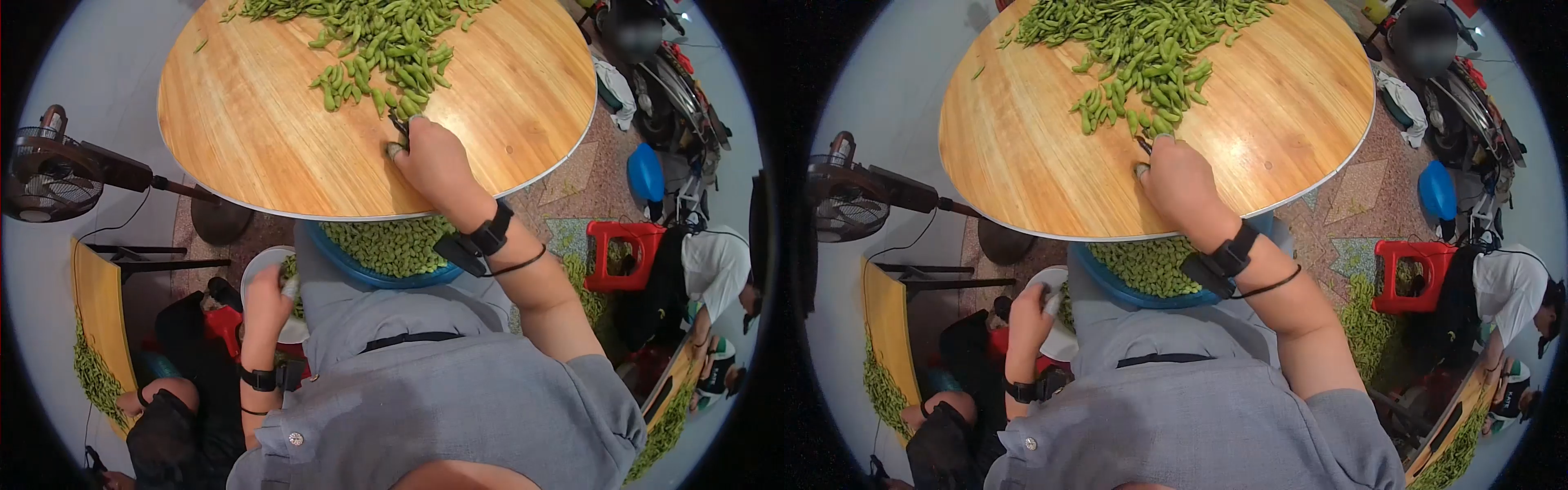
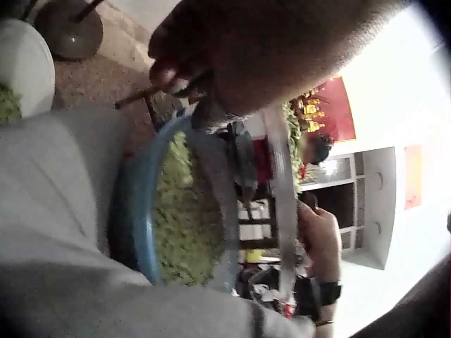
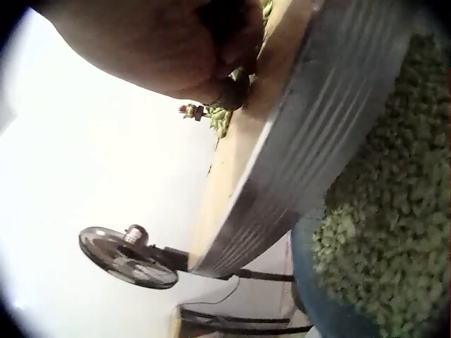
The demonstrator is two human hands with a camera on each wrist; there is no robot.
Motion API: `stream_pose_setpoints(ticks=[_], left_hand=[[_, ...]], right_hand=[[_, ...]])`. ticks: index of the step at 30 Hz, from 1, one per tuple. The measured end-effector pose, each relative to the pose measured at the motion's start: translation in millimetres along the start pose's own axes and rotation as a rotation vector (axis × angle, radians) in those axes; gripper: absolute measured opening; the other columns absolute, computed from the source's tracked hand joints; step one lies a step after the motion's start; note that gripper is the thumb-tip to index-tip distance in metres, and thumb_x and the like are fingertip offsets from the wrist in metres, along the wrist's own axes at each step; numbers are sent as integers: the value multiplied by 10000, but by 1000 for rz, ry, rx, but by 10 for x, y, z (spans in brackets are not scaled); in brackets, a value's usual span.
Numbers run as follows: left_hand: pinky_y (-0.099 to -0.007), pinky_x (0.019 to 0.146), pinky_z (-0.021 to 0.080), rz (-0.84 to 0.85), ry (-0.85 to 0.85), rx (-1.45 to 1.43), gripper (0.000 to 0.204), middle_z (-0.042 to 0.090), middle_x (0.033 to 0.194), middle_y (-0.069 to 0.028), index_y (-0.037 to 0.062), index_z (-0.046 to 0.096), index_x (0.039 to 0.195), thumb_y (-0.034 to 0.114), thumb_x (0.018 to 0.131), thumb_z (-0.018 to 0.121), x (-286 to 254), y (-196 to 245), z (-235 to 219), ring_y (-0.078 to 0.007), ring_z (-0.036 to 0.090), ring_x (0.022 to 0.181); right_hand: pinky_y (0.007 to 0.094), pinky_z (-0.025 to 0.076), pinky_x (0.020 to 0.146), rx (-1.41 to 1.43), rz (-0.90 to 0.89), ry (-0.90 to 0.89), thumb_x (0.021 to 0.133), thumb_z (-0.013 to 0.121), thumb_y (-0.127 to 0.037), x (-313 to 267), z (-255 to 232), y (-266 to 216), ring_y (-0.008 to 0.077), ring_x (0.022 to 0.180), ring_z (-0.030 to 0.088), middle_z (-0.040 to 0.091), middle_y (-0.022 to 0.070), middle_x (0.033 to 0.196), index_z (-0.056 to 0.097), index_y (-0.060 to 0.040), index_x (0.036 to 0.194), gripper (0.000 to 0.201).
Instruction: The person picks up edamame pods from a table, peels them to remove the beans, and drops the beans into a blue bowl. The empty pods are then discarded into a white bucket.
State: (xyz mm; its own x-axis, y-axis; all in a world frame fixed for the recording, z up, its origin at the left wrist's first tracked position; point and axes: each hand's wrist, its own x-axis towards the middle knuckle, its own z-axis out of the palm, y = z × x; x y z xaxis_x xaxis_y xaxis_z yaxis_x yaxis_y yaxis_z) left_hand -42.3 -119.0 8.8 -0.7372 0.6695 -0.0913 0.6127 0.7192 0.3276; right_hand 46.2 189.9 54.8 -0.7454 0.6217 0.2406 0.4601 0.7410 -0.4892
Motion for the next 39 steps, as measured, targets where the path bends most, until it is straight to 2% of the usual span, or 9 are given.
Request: stream_pose_setpoints(ticks=[4, 7, 17, 24, 26, 30, 33, 35, 39], left_hand=[[-305, 599, 473, 169, -96, -684, 184, 615, 758, -96, 11, 584, 939, 135, 815, 641, 198, 662, -99, -186, 590, 662], [-256, 578, 459, 223, -184, -947, 155, 619, 766, -56, 4, 582, 956, 110, 846, 606, 368, 1087, -100, -108, 569, 651], [-191, 542, 387, 3, -545, -1500, 114, 548, 725, 14, 42, 556, 946, 35, 887, 459, 508, 1291, -67, -50, 472, 596], [-223, 563, 405, 116, -501, -1300, 97, 546, 725, -9, 27, 551, 934, 21, 859, 489, 482, 1335, -41, -79, 491, 629], [-284, 595, 440, 420, -206, -908, 108, 546, 726, -52, 8, 548, 929, 17, 823, 529, 496, 1308, 39, -135, 519, 649], [-339, 639, 461, 532, -56, -667, 148, 535, 725, -89, -6, 547, 940, 18, 794, 555, 477, 1337, 52, -193, 543, 680], [-307, 576, 439, 478, -172, -984, 132, 530, 688, -62, 11, 561, 963, 59, 842, 541, 469, 1294, 122, -173, 519, 603], [-263, 516, 388, 15, -836, -1759, 138, 511, 656, -23, 35, 560, 1007, 112, 899, 519, 459, 1230, 87, -118, 464, 524], [-217, 498, 336, 20, -1002, -2025, 159, 492, 648, 8, 49, 544, 1043, 154, 934, 496, 423, 1243, 139, -65, 412, 493]], right_hand=[[415, 475, 570, 125, -98, -57, 755, 663, -228, -174, -63, 0, 322, 637, 606, 608, 182, 705, 572, 9, 793, 256], [204, 371, 507, 773, 245, -453, 820, 666, -220, -425, -185, -16, 23, 602, 459, 526, -55, 686, 623, -36, 895, 204], [261, 464, 685, 955, 126, -517, 878, 456, -97, -936, -492, 21, 106, 765, 558, 595, 71, 844, 515, 26, 1140, 295], [207, 413, 622, 994, 154, -687, 901, 384, -48, -919, -563, 4, 65, 712, 488, 554, -4, 848, 419, -13, 1303, 405], [198, 403, 587, 1003, 120, -649, 897, 388, -49, -965, -459, 68, 58, 672, 480, 553, -8, 825, 420, -26, 1304, 408], [179, 353, 517, 1001, 20, -487, 914, 410, -78, -1016, -319, 106, 36, 598, 429, 521, -28, 772, 443, -62, 1286, 374], [217, 386, 508, 1138, 284, -723, 879, 442, -83, -936, -551, 46, 62, 570, 443, 515, 0, 760, 453, -60, 1267, 389], [185, 280, 431, 1550, 675, -961, 924, 453, -146, -911, -630, 43, 30, 505, 360, 484, -29, 714, 473, -120, 1257, 335], [181, 232, 409, 1533, 652, -976, 951, 456, -209, -932, -643, 77, 17, 484, 326, 465, -39, 681, 511, -144, 1209, 272]])
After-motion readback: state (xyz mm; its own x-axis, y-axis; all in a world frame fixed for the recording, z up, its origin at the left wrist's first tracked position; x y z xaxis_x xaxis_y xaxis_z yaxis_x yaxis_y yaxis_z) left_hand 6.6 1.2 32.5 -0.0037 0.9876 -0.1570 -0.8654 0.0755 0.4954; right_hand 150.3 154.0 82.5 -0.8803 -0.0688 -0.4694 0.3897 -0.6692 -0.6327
